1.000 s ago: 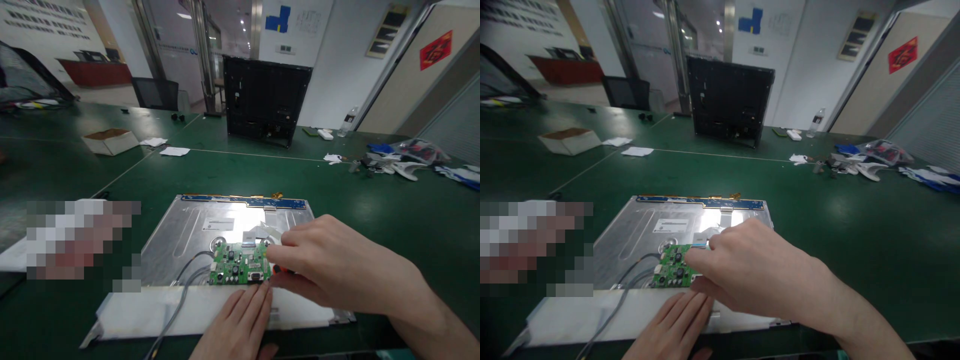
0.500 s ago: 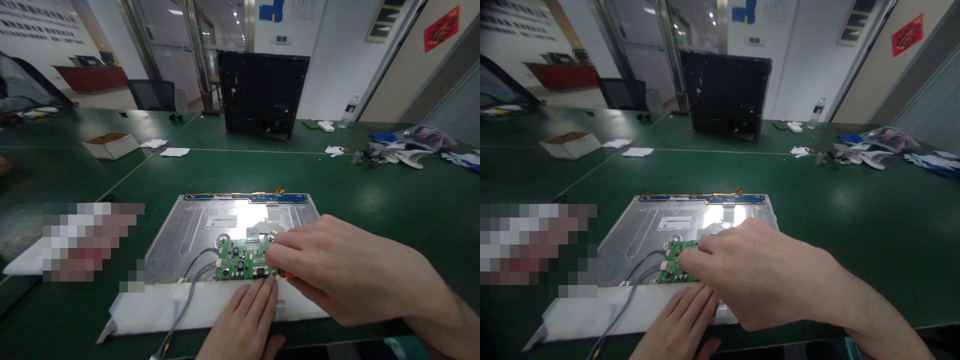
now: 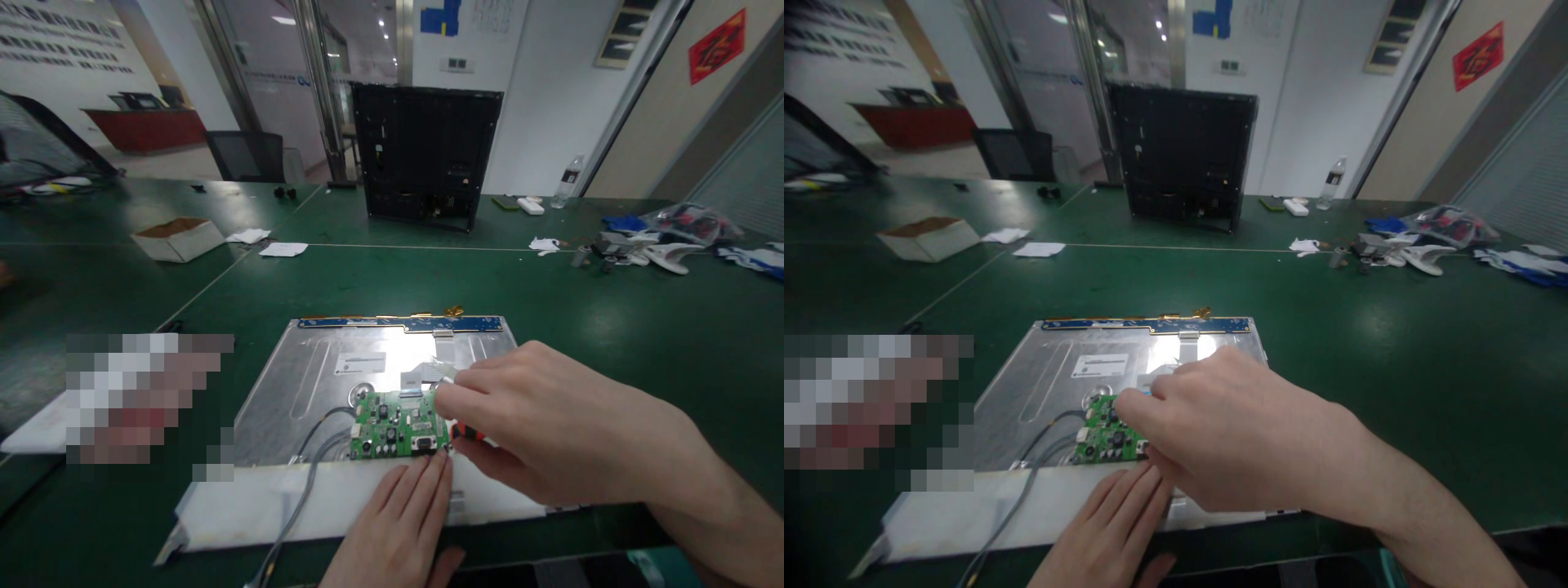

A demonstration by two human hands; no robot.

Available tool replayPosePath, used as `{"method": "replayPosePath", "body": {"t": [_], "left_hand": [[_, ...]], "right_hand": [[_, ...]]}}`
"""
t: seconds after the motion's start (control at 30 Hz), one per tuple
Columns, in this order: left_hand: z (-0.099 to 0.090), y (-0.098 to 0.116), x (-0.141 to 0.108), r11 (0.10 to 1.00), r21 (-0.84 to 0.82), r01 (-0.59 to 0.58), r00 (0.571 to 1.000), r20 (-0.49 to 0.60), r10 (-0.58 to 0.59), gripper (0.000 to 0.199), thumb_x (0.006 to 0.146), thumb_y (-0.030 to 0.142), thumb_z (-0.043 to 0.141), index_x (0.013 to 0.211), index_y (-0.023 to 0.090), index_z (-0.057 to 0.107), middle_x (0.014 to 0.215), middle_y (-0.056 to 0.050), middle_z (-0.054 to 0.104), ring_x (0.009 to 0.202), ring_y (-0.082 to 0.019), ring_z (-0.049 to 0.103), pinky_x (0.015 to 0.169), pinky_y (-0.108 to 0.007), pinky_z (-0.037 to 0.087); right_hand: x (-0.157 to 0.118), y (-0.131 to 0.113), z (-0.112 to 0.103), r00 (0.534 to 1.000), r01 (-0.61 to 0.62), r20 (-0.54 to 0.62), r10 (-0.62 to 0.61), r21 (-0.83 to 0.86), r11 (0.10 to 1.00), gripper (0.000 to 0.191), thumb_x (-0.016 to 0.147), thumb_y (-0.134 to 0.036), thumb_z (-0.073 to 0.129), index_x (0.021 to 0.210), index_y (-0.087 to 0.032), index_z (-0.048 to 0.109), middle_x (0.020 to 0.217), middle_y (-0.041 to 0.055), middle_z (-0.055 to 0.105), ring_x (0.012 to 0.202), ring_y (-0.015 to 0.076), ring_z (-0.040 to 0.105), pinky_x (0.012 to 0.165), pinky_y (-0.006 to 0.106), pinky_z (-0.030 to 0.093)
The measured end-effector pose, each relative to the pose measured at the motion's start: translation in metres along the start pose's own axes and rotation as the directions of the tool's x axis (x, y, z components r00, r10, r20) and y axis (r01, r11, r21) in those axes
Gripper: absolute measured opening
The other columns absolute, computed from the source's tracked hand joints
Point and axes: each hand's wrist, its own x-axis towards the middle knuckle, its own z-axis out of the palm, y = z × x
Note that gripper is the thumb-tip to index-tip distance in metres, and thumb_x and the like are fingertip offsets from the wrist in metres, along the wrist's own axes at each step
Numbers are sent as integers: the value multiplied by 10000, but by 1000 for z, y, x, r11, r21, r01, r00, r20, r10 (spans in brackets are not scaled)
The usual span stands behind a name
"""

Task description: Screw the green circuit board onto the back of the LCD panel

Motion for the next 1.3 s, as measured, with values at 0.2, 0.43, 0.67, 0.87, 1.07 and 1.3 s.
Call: {"method": "replayPosePath", "body": {"t": [0.2, 0.43, 0.67, 0.87, 1.07, 1.3], "left_hand": [[2, 2, -1, 1000, -5, 15, 1000, 3, -15, 457, 1008, 433, 431, 1289, 102, 573, 1265, -96, 650, 1139, -235, 554, 982, -339, 406], [3, 1, -2, 1000, 5, 0, 1000, 2, 0, 464, 1004, 441, 444, 1293, 99, 567, 1257, -98, 658, 1134, -233, 564, 978, -334, 418], [1, 1, -1, 1000, -13, 2, 1000, -10, -2, 457, 1008, 432, 447, 1283, 90, 572, 1253, -103, 657, 1121, -234, 571, 981, -339, 408], [4, 1, -3, 1000, -9, 12, 1000, -1, -12, 440, 1003, 426, 453, 1280, 107, 576, 1261, -98, 657, 1116, -240, 579, 967, -345, 434], [3, -1, -3, 1000, -3, -3, 1000, 11, 3, 476, 995, 434, 470, 1332, 107, 543, 1268, -105, 652, 1144, -237, 566, 979, -337, 428], [3, 0, -4, 1000, -14, 7, 999, 32, -7, 460, 995, 428, 467, 1318, 112, 550, 1266, -103, 652, 1143, -239, 566, 978, -340, 429]], "right_hand": [[0, -1, -1, 1000, 14, 10, -14, 35, 999, 38, 924, -247, 537, 945, -217, 528, 810, -14, 637, 647, 146, 535, 517, 298, 233], [2, 2, 1, 1000, -18, 6, 18, -30, 999, 83, 965, -284, 502, 947, -221, 553, 744, -13, 641, 601, 146, 520, 516, 298, 212], [1, 0, -2, 1000, 16, 17, -17, 45, 999, 42, 894, -195, 513, 931, -207, 526, 822, -7, 636, 644, 145, 527, 514, 301, 245], [1, 1, -1, 999, 21, 24, -22, 15, 1000, 181, 978, -393, 501, 934, -226, 554, 767, -16, 633, 640, 150, 550, 517, 303, 238], [1, 1, 0, 1000, -6, 6, 6, -11, 1000, 104, 954, -239, 482, 920, -204, 574, 761, 4, 644, 625, 137, 528, 523, 306, 227], [0, -2, -5, 999, 35, 22, -36, 74, 997, 62, 876, -205, 539, 936, -199, 554, 829, 0, 643, 631, 136, 517, 511, 299, 254]]}}
